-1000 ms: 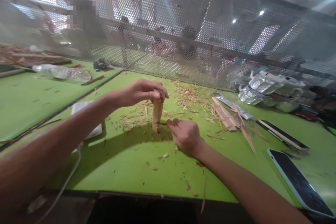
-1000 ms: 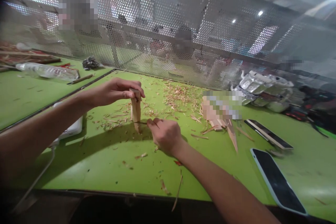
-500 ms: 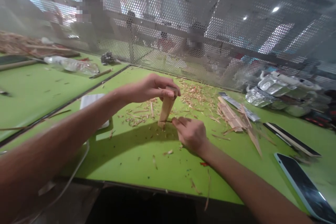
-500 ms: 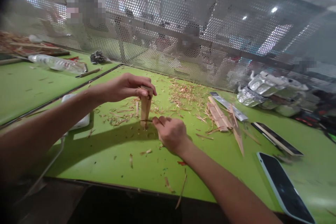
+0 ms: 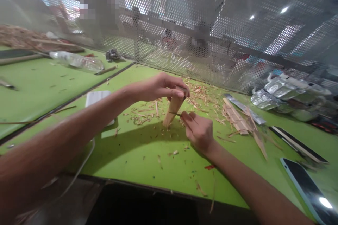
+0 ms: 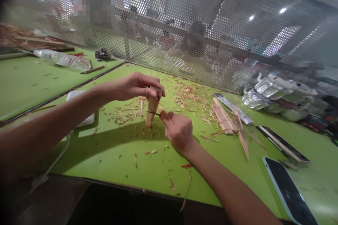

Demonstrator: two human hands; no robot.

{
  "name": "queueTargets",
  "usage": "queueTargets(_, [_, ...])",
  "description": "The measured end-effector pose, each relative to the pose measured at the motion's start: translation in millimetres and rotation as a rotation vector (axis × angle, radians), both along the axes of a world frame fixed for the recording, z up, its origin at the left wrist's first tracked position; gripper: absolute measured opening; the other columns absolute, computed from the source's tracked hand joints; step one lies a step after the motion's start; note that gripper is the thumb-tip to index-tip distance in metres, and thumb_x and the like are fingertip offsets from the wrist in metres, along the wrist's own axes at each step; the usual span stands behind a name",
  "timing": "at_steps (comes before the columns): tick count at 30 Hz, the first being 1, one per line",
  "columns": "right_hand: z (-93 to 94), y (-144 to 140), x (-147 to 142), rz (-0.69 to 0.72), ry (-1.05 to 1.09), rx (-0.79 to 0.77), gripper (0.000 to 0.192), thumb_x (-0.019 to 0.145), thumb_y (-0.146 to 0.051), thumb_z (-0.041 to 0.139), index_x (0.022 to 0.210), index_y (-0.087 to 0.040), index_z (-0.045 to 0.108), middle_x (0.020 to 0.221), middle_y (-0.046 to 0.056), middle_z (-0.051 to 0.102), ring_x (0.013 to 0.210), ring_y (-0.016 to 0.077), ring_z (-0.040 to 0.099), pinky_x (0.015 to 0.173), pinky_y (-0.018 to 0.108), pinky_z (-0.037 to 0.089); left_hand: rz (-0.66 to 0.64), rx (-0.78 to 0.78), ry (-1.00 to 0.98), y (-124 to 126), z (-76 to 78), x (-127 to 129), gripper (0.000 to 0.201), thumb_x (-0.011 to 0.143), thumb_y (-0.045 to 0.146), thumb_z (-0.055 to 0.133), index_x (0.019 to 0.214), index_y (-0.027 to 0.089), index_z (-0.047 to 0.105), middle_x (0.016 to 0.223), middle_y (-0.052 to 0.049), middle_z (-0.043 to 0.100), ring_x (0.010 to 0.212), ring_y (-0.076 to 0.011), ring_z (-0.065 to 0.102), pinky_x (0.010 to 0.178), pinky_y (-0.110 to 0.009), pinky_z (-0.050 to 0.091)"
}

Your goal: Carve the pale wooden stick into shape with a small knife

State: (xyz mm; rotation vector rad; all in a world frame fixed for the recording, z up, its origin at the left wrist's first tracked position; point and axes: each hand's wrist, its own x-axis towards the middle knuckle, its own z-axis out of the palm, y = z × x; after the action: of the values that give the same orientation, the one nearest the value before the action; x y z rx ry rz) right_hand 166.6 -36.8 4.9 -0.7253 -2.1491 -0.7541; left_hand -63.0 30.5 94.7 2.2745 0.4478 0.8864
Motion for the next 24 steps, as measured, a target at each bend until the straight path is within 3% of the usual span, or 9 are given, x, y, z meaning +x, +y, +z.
queueTargets(8, [0.1, -1.4, 1.2, -0.022, -0.008, -0.002, 0.019, 0.101, -0.014, 0.054, 0.101, -0.011, 0.072, 0.064, 0.001, 0.066, 0.049, 0.01, 0.049, 0.05, 0.027, 0.032, -0.017, 0.038, 0.017, 2.0, 0.9, 0.8, 0.036, 0.091, 0.051, 0.068, 0.104, 0.019, 0.079, 0.094, -0.009, 0.076, 0.08, -0.0152, 0.069, 0.069, -0.024, 0.054])
queueTargets(14, [-8.3, -3.1, 4.8, 0.004, -0.133, -0.101, 0.023, 0.097, -0.006, 0.052, 0.095, -0.012, 0.074, 0.076, 0.003, 0.074, 0.049, 0.0082, 0.052, 0.046, 0.024, 0.031, -0.025, 0.042, 0.017, 10.6, -1.9, -4.6, 0.04, 0.092, 0.054, 0.065, 0.106, 0.018, 0.078, 0.094, -0.009, 0.076, 0.078, -0.0137, 0.069, 0.067, -0.021, 0.053])
queueTargets(24, [6.1, -6.1, -0.9, -0.03, -0.051, -0.017, 0.017, 0.096, -0.008, 0.059, 0.103, -0.014, 0.073, 0.067, 0.004, 0.069, 0.05, 0.0125, 0.051, 0.047, 0.028, 0.034, -0.033, -0.075, -0.005, 5.2, -1.7, -3.1, 0.033, 0.09, 0.047, 0.071, 0.106, 0.02, 0.079, 0.096, -0.006, 0.077, 0.083, -0.0147, 0.069, 0.069, -0.021, 0.052])
